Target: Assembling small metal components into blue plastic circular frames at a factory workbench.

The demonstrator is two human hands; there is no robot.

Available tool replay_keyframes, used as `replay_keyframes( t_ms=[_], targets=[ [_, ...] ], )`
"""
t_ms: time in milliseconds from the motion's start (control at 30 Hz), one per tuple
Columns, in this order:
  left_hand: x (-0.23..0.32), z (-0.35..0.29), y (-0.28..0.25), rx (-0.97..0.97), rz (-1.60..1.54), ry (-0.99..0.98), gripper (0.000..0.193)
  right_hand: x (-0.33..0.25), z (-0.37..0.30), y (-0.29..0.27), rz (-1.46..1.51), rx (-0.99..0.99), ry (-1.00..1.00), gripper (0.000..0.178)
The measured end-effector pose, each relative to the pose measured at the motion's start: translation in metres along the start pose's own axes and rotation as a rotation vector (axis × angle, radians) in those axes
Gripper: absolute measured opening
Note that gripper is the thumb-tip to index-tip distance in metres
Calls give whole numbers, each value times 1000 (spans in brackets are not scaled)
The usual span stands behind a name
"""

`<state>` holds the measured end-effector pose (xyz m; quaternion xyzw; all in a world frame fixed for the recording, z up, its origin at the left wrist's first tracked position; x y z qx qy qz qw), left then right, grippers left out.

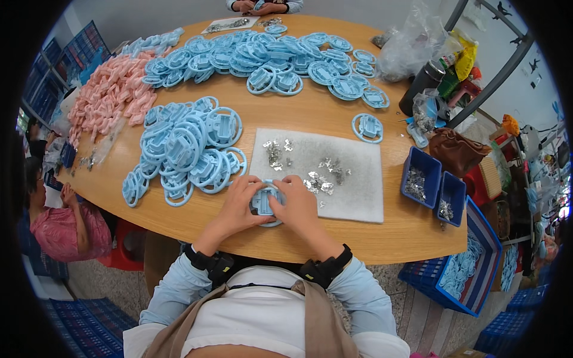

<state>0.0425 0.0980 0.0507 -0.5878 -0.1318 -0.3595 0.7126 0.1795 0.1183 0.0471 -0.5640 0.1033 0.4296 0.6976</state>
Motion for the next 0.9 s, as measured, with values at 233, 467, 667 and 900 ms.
replay_keyframes(
  t_ms=[233,467,667,900],
  targets=[
    [10,-2,-7,-16,-118,-83,68,11,9,-2,325,-98,249,42],
    [-35,-39,-11,-49,-1199,-684,36,-22,8,5,478,-114,218,47],
    [-58,-90,-22,-78,-1362,-905,29,-64,10,36,560,-249,122,48],
    [-76,-139,-49,111,-1320,-929,35,-115,7,84,605,-429,-164,49]
  ],
)
Point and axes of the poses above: each hand's wrist, its own z-axis towards the middle knuckle, its own y-axis out of the palm, x = y × z, the point moved 7 cm from there along z, towards the middle knuckle, and after that the axes turned 7 degrees about -y, right-handed, at the moved point
